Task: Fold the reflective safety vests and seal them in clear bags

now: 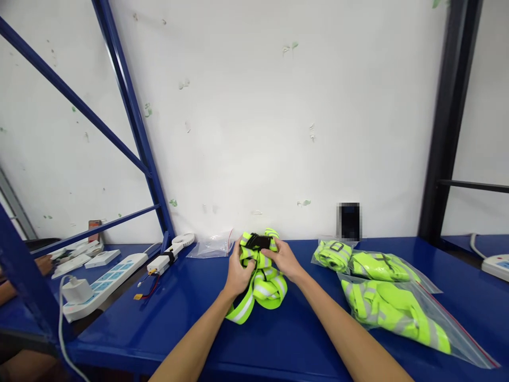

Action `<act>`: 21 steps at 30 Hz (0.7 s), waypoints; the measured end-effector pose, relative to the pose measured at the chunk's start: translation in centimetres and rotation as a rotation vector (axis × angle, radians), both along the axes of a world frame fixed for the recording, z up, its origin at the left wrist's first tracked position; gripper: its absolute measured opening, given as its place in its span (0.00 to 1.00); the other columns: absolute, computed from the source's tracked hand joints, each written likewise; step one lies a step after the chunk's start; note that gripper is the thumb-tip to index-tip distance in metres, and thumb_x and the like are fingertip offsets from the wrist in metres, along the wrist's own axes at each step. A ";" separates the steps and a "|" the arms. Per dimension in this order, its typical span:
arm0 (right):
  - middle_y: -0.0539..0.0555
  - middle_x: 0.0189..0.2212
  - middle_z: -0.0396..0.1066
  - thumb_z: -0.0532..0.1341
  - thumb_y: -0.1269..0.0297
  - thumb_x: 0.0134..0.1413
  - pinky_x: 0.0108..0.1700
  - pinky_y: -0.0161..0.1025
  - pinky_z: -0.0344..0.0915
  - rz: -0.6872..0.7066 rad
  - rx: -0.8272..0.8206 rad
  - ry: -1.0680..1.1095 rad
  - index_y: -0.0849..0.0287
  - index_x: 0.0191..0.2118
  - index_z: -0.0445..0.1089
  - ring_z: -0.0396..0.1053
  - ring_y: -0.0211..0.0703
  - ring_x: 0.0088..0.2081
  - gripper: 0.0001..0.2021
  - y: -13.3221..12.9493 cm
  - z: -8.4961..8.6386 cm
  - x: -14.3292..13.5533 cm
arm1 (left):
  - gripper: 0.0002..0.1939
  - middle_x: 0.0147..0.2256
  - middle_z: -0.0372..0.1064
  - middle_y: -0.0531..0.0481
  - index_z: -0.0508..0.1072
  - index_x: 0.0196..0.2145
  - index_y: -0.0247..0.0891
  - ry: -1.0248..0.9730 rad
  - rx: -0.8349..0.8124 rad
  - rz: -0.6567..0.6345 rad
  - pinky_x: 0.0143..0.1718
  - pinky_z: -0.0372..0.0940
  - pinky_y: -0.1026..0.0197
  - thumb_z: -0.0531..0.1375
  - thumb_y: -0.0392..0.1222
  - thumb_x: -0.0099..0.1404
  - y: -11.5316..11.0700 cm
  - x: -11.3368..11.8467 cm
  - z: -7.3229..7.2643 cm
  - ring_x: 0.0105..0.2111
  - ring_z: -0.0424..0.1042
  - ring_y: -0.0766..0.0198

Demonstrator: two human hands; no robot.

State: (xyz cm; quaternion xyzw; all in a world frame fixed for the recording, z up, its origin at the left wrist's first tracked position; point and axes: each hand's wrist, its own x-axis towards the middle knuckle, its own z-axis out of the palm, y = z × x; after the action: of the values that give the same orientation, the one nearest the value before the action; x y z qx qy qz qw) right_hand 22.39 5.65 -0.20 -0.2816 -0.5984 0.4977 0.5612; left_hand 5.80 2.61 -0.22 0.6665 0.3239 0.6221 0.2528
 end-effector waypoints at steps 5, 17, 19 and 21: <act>0.53 0.34 0.76 0.71 0.65 0.38 0.37 0.40 0.67 -0.045 -0.146 0.298 0.56 0.51 0.68 0.72 0.46 0.34 0.29 -0.6 -0.1 -1.3 | 0.31 0.60 0.58 0.43 0.56 0.62 0.41 -0.096 -0.059 -0.067 0.61 0.52 0.54 0.58 0.42 0.62 -0.2 0.6 -0.3 0.62 0.57 0.53; 0.53 0.43 0.74 0.52 0.73 0.51 0.40 0.40 0.64 -0.302 0.391 -0.518 0.51 0.60 0.62 0.70 0.45 0.35 0.29 -2.7 0.1 -0.1 | 0.06 0.50 0.71 0.44 0.73 0.33 0.38 -0.332 -0.150 -0.153 0.57 0.58 0.52 0.60 0.38 0.55 2.8 -0.7 -1.2 0.53 0.67 0.55; 0.52 0.36 0.75 0.49 0.76 0.50 0.39 0.40 0.64 -0.383 0.428 -0.581 0.51 0.62 0.59 0.70 0.45 0.34 0.31 -2.8 0.2 0.0 | 0.03 0.51 0.71 0.45 0.71 0.28 0.37 -0.399 -0.220 -0.185 0.55 0.61 0.52 0.60 0.37 0.53 2.8 -0.4 -1.3 0.54 0.67 0.55; 0.51 0.34 0.74 0.48 0.77 0.49 0.38 0.39 0.64 -0.420 0.441 -0.617 0.51 0.63 0.56 0.70 0.46 0.34 0.34 -2.8 0.4 0.1 | 0.03 0.51 0.71 0.45 0.69 0.24 0.37 -0.470 -0.272 -0.181 0.53 0.63 0.52 0.61 0.38 0.50 2.7 0.1 -1.2 0.54 0.67 0.54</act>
State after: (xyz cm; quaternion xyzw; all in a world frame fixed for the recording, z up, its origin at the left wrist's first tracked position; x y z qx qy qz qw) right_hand 22.50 2.83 0.25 -0.4064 -0.7598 0.1254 0.4918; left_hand 5.88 5.29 -1.42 0.4901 0.2763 0.6852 0.4625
